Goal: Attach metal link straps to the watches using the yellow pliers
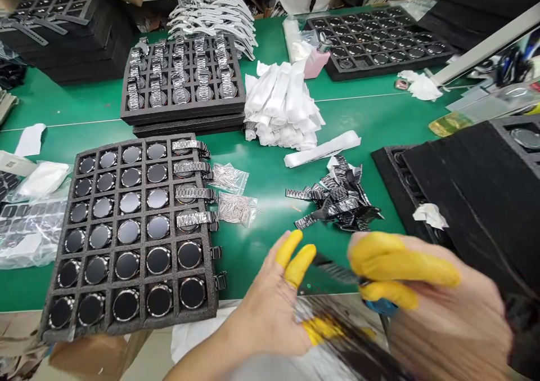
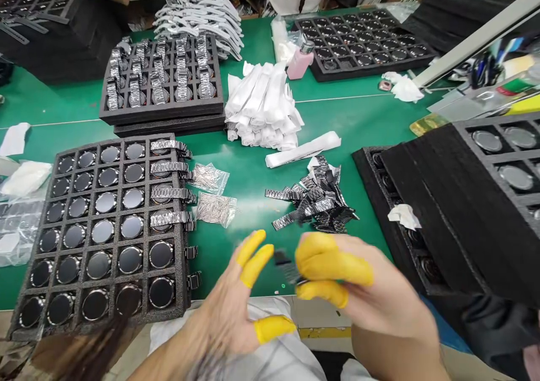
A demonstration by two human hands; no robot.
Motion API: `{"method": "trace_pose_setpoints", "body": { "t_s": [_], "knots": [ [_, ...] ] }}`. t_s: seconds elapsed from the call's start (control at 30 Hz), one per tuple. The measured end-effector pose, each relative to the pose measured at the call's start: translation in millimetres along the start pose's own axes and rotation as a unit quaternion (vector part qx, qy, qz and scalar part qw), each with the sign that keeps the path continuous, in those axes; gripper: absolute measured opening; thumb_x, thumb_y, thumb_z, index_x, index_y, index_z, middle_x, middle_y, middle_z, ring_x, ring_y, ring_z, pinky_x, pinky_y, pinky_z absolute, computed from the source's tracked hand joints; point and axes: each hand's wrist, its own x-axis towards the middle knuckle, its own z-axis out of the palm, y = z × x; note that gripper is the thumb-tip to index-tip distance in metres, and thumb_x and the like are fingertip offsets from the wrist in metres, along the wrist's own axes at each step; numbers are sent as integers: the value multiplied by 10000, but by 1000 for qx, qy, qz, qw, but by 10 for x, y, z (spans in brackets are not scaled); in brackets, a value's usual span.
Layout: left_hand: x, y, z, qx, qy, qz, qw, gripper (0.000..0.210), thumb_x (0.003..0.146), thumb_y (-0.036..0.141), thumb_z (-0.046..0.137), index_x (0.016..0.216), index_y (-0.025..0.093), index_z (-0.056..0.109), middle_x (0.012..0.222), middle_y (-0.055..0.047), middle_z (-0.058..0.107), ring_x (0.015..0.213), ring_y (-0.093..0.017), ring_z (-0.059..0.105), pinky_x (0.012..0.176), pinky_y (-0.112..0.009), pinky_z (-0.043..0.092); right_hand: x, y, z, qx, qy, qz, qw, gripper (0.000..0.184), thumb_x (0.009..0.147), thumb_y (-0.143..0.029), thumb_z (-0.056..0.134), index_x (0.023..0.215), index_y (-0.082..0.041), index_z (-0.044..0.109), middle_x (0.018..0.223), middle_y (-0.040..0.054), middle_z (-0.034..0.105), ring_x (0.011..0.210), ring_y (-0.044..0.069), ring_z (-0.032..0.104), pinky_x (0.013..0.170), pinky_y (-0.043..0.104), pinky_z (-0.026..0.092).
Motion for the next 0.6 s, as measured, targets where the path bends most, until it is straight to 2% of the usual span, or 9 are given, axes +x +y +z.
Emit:
{"method": "trace_pose_setpoints", "body": {
  "t_s": [0.03,0.1,0.17,0.27,0.37,0.47,0.6],
  "knots": [
    [-2,-75,61,-6,-25,-12,1000,719,954,440,724,1591,214,480,1535,-213,551,1457,-423,469,1205,-626,383,7,-10,118,44,-42,-16,998,288,931,-615,716,783,-369,734,641,19,672,549,222,635,507,364,570],
    [-91,-174,106,-37,-57,-78,995,428,1065,431,511,1382,204,685,1125,-156,741,1132,-343,666,1044,-508,514,63,91,363,117,-114,-25,986,227,1020,-485,653,866,-326,700,703,10,680,588,199,642,542,334,568],
    [-271,-206,53,-62,-56,-164,983,445,1105,426,391,1139,218,783,807,-77,700,838,-255,644,888,-399,528,155,336,602,120,-132,8,984,155,1041,-388,647,935,-279,677,821,23,700,701,194,669,623,324,576],
    [-602,-199,-117,-102,-34,-246,963,477,1075,545,466,949,206,778,772,-51,650,762,-198,530,769,-315,456,281,825,915,-27,-127,36,991,135,1031,-316,647,1118,-230,704,1021,79,706,855,223,685,731,351,570],
    [-882,-215,-239,-210,-17,-287,935,635,1034,694,438,864,167,748,744,-41,574,681,-165,430,644,-299,369,337,1191,1132,-160,-173,44,971,157,1016,-252,642,1146,-231,727,1089,88,673,895,232,678,739,337,540],
    [-1040,-240,-258,-257,23,-314,914,656,1001,738,471,891,154,749,742,-35,548,674,-163,419,628,-307,349,353,1317,1235,-263,-210,53,940,163,991,-173,624,1081,-235,745,1052,85,645,880,240,650,656,306,466],
    [-1030,-249,-178,-269,70,-280,919,524,959,670,640,839,162,689,790,-43,608,724,-161,526,694,-291,429,370,1341,1249,-316,-243,38,917,194,935,-83,591,1015,-207,716,1025,103,645,888,251,617,609,307,400]
  ]
}}
